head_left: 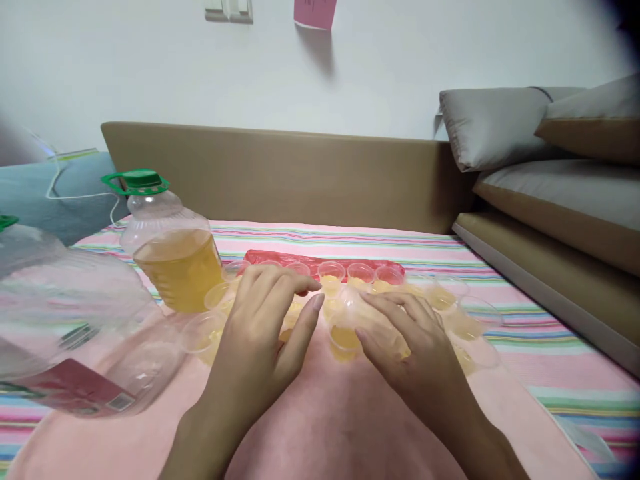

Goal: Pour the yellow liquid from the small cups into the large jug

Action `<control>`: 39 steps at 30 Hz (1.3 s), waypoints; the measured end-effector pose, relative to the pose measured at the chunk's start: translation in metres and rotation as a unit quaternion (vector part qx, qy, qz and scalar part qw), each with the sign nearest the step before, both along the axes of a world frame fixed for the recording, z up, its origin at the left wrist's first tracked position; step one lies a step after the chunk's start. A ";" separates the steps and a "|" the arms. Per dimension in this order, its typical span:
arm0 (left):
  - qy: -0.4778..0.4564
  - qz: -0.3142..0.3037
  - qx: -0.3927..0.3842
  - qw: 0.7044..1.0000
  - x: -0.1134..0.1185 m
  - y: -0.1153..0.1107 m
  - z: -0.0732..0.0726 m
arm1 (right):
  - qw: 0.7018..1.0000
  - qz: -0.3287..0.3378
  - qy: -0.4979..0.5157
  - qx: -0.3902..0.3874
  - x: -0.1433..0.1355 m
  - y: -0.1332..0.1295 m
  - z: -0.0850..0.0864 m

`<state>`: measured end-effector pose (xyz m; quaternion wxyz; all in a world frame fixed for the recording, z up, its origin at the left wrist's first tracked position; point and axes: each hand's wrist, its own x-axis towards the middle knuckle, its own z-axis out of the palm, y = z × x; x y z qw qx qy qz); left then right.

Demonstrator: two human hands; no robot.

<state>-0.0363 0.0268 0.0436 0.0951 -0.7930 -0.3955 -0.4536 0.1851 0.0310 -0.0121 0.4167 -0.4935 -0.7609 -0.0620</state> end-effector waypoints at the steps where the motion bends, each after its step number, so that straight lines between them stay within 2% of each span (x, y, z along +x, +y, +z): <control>1: 0.000 0.001 0.001 1.000 0.000 0.000 0.000 | 1.000 -0.001 0.004 0.001 0.000 0.000 0.000; 16: -0.001 0.002 -0.001 1.000 -0.002 -0.001 0.001 | 0.997 0.016 -0.001 -0.070 0.006 -0.002 0.004; 20: -0.002 0.004 -0.002 1.000 -0.003 -0.001 0.002 | 0.996 -0.025 0.070 -0.049 0.008 -0.001 0.008; 24: 0.001 0.001 0.000 1.000 -0.002 -0.003 0.004 | 0.970 -0.068 0.211 -0.105 0.021 0.001 0.012; 27: 0.001 -0.003 -0.003 1.000 -0.001 -0.005 0.005 | 0.933 -0.059 0.336 -0.115 0.042 0.006 0.011; 31: 0.008 -0.038 -0.031 0.999 0.004 -0.005 0.006 | 0.885 -0.067 0.458 -0.044 0.087 0.014 0.008; 36: 0.050 -0.123 -0.072 0.989 0.024 -0.009 -0.008 | 0.844 -0.161 0.512 0.009 0.154 0.010 -0.003; 39: 0.086 -0.173 -0.097 0.976 0.041 -0.014 -0.020 | 0.840 -0.226 0.493 0.012 0.192 0.006 -0.019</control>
